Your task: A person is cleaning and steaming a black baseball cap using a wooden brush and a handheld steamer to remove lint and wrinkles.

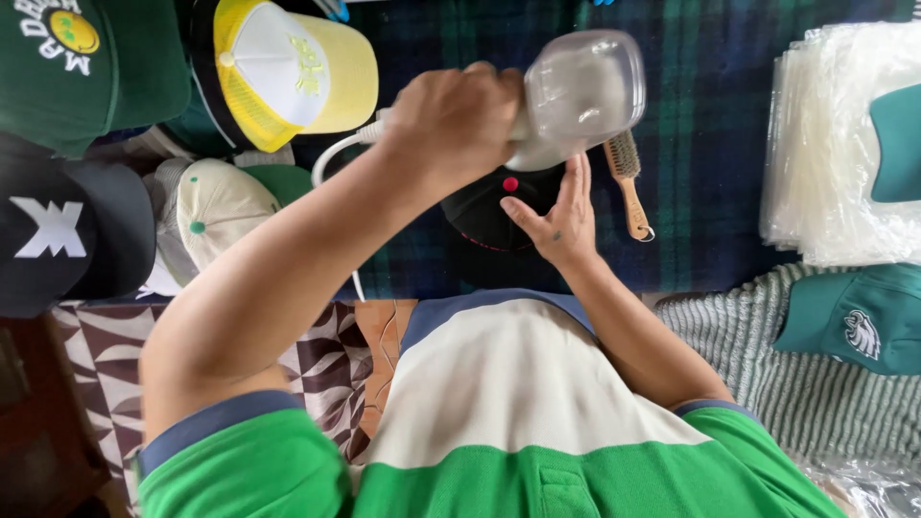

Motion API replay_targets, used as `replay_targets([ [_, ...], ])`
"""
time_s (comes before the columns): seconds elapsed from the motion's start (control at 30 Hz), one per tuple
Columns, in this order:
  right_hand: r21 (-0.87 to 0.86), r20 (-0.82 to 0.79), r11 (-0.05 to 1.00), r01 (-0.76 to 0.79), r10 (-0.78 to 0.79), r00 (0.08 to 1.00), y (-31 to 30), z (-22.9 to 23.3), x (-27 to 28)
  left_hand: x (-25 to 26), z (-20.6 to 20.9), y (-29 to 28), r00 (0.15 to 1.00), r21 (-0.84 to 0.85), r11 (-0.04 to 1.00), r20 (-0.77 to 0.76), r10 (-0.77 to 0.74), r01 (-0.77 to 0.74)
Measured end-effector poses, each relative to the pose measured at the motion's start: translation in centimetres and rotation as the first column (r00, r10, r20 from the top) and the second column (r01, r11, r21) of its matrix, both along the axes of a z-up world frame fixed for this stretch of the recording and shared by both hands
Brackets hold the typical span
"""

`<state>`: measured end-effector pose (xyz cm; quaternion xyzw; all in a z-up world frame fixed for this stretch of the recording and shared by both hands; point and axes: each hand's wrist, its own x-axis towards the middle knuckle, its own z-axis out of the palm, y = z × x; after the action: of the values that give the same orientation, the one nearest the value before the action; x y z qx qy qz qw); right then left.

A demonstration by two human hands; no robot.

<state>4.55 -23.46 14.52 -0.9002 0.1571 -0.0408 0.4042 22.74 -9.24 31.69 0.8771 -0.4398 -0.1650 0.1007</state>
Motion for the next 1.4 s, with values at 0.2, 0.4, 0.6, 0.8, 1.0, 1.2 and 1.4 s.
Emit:
replay_targets([
  [0.2,0.040,-0.015,0.999,0.000,0.000,1.000,-0.1,0.9,0.0,0.6,1.8,2.6,0.991,0.090,0.995,-0.116,0.060,-0.050],
  [0.4,0.044,0.101,0.999,0.020,-0.024,0.995,0.2,-1.2,-0.4,-1.3,-0.6,10.4,0.985,0.106,0.980,-0.018,0.172,-0.169],
  [0.6,0.017,0.007,1.000,-0.022,0.022,1.000,0.2,0.8,0.1,2.6,0.2,4.2,0.991,0.030,0.996,-0.100,0.092,-0.089],
  [0.8,0.040,-0.014,0.999,-0.023,0.023,1.000,0.0,1.4,0.2,9.7,0.4,1.1,0.809,0.325,0.906,-0.434,0.396,-0.269],
  [1.0,0.060,-0.045,0.998,-0.018,0.021,0.999,0.1,2.1,0.5,8.7,0.7,7.4,0.586,0.491,0.755,-0.483,0.651,-0.434],
  [1.2,0.127,-0.023,0.974,-0.186,0.190,0.981,-2.2,4.3,3.1,3.2,3.3,9.0,0.783,0.248,0.859,-0.357,0.510,-0.447],
  [1.4,0.151,-0.162,0.957,-0.249,0.272,0.949,-3.5,4.9,5.5,-0.1,1.2,5.6,0.984,0.129,0.979,-0.065,0.169,-0.159],
])
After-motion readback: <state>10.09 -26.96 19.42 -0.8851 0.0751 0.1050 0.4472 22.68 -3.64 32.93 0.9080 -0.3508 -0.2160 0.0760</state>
